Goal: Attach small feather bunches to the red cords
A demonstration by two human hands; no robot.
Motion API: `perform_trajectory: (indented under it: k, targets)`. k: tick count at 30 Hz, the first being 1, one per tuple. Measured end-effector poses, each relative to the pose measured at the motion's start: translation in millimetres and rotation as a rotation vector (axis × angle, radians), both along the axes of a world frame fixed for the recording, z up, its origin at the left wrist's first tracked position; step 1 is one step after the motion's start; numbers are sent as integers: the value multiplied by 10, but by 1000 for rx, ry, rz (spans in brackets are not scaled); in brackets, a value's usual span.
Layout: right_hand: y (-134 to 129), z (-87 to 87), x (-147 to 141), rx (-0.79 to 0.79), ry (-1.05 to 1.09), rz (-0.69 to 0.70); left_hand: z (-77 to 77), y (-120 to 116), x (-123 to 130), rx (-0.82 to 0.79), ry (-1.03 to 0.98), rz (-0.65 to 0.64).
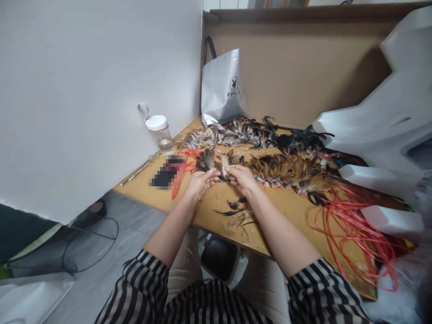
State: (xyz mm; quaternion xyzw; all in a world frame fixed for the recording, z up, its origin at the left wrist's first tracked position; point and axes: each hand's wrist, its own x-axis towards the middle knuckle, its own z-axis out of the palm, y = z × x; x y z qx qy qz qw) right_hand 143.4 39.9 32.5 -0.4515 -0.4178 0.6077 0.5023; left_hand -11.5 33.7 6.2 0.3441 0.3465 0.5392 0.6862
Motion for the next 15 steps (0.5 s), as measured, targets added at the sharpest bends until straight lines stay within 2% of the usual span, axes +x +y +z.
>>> perform_trajectory:
  k: [8, 15]
  targets:
    - [-46, -42, -192, 57, 15, -75, -28, -2, 25, -6, 66, -100]
    - [-7, -109, -231, 116, 6, -121, -52, -2, 16, 0, 20, -143]
